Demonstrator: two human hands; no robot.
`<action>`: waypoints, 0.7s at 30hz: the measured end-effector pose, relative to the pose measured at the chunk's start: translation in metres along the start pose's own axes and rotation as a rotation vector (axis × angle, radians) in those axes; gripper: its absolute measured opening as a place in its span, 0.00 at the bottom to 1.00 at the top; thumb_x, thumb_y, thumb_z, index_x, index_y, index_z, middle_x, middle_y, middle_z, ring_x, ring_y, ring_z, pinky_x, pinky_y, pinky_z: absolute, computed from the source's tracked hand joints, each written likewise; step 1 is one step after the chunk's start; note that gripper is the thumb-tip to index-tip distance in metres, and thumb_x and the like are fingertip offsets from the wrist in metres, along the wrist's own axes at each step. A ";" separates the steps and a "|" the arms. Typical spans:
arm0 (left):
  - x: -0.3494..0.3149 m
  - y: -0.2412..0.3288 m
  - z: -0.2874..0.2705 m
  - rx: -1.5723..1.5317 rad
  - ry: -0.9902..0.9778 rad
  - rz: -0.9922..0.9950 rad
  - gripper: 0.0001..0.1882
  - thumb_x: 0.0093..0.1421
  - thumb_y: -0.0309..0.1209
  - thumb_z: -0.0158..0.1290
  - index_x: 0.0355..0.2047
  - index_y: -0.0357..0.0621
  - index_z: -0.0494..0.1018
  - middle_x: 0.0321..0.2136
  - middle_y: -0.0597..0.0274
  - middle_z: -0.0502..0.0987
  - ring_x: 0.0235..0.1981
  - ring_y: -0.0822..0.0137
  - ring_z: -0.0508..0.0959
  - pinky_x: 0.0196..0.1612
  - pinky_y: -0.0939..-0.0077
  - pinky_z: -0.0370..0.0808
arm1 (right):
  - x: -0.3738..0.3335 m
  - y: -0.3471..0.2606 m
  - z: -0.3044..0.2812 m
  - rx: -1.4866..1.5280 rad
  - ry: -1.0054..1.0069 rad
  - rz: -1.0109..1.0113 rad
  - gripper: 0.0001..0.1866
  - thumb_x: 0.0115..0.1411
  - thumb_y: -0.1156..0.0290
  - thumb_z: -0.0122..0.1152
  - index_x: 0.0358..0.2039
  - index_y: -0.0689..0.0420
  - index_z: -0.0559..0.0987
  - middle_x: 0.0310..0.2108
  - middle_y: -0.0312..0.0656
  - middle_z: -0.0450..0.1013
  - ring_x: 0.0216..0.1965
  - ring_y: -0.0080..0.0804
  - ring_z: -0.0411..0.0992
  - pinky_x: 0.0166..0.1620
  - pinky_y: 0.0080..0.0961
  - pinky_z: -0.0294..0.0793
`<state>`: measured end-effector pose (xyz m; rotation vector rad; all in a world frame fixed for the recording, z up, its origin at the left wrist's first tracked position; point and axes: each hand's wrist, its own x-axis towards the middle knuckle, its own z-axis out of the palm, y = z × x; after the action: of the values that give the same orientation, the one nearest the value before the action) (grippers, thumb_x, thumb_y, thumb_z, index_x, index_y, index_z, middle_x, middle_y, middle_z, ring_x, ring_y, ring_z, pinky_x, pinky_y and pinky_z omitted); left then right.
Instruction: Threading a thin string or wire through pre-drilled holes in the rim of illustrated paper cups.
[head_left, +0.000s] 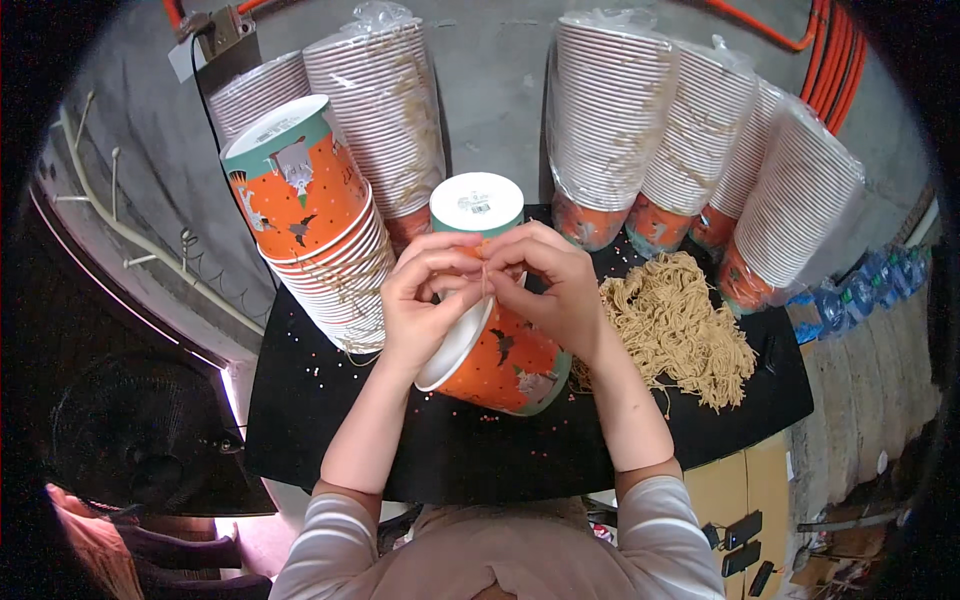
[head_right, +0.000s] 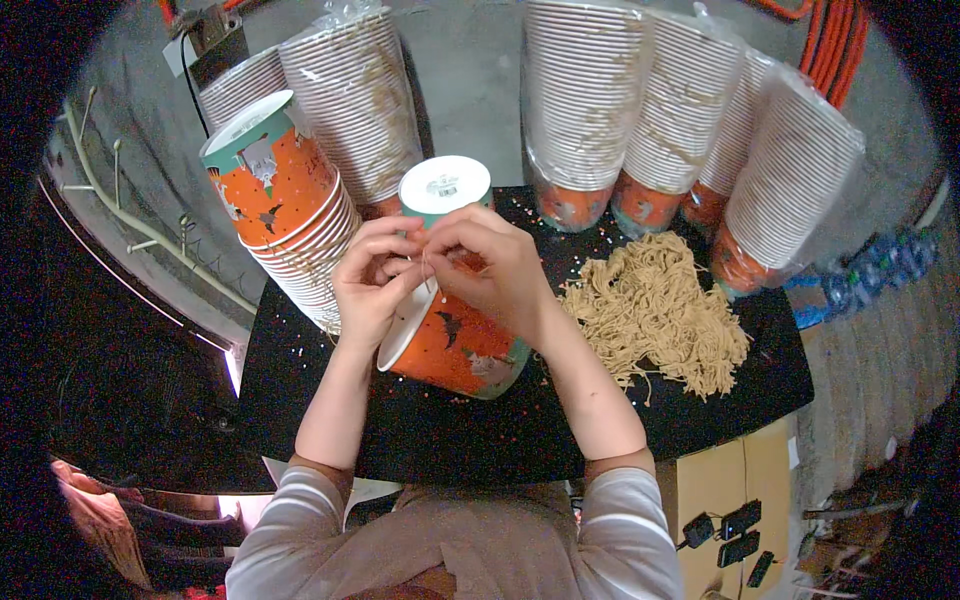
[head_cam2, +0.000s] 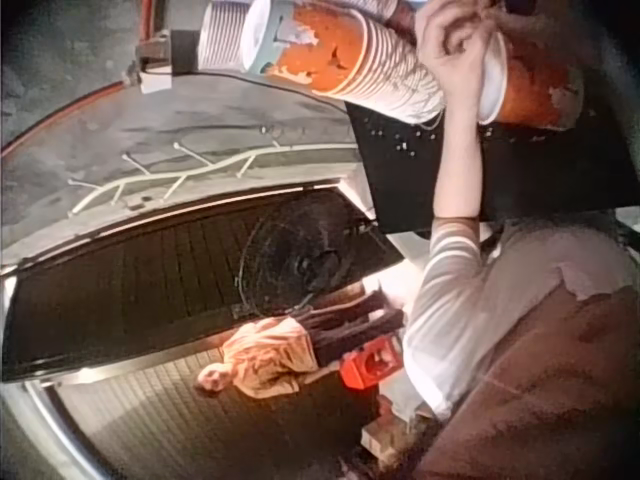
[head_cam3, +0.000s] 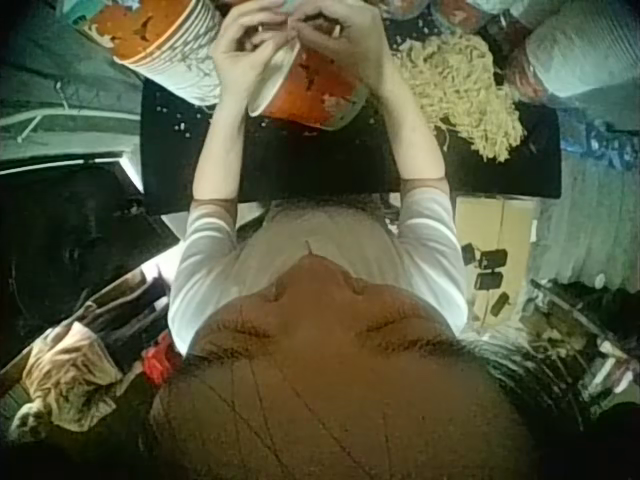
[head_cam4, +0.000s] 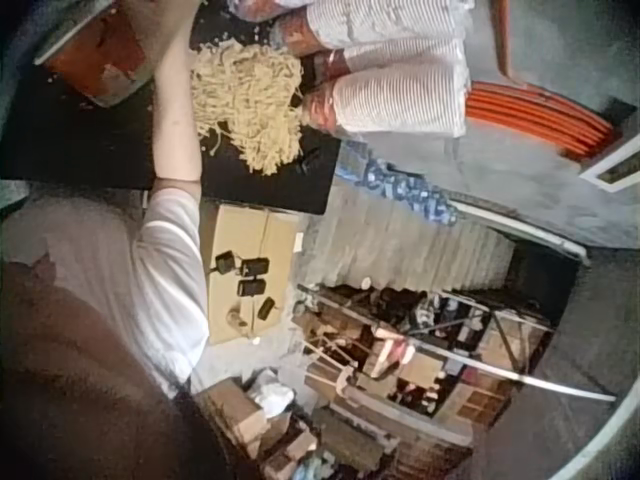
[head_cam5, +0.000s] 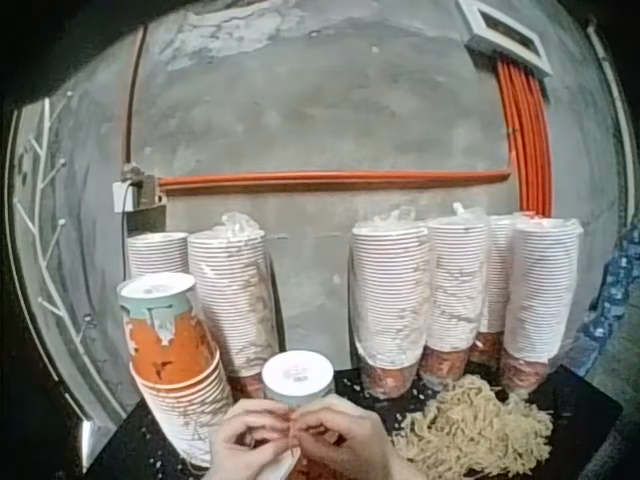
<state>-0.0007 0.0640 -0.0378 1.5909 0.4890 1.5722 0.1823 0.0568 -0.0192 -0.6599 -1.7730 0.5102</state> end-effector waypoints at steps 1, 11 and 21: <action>0.001 0.002 0.001 -0.024 0.017 -0.019 0.09 0.52 0.11 0.62 0.33 0.35 0.82 0.51 0.49 0.75 0.48 0.64 0.81 0.45 0.76 0.81 | 0.000 -0.002 -0.001 -0.023 -0.015 -0.008 0.08 0.56 0.81 0.68 0.37 0.60 0.81 0.40 0.41 0.77 0.40 0.29 0.79 0.43 0.24 0.80; 0.010 0.000 -0.023 0.543 -0.211 0.394 0.07 0.52 0.15 0.64 0.30 0.38 0.83 0.43 0.51 0.83 0.41 0.67 0.83 0.46 0.75 0.81 | 0.001 -0.008 -0.010 -0.215 -0.153 -0.073 0.07 0.59 0.81 0.64 0.38 0.59 0.81 0.44 0.42 0.76 0.38 0.29 0.76 0.40 0.22 0.75; -0.012 -0.041 0.002 0.074 -0.034 -0.106 0.07 0.62 0.15 0.58 0.40 0.31 0.76 0.36 0.58 0.82 0.39 0.74 0.83 0.41 0.83 0.80 | -0.006 -0.020 -0.004 -0.315 -0.085 0.281 0.06 0.63 0.72 0.60 0.36 0.61 0.76 0.30 0.55 0.77 0.35 0.56 0.78 0.35 0.40 0.77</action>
<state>0.0104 0.0778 -0.0763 1.6176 0.6086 1.4605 0.1840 0.0379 -0.0098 -1.1324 -1.8692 0.4554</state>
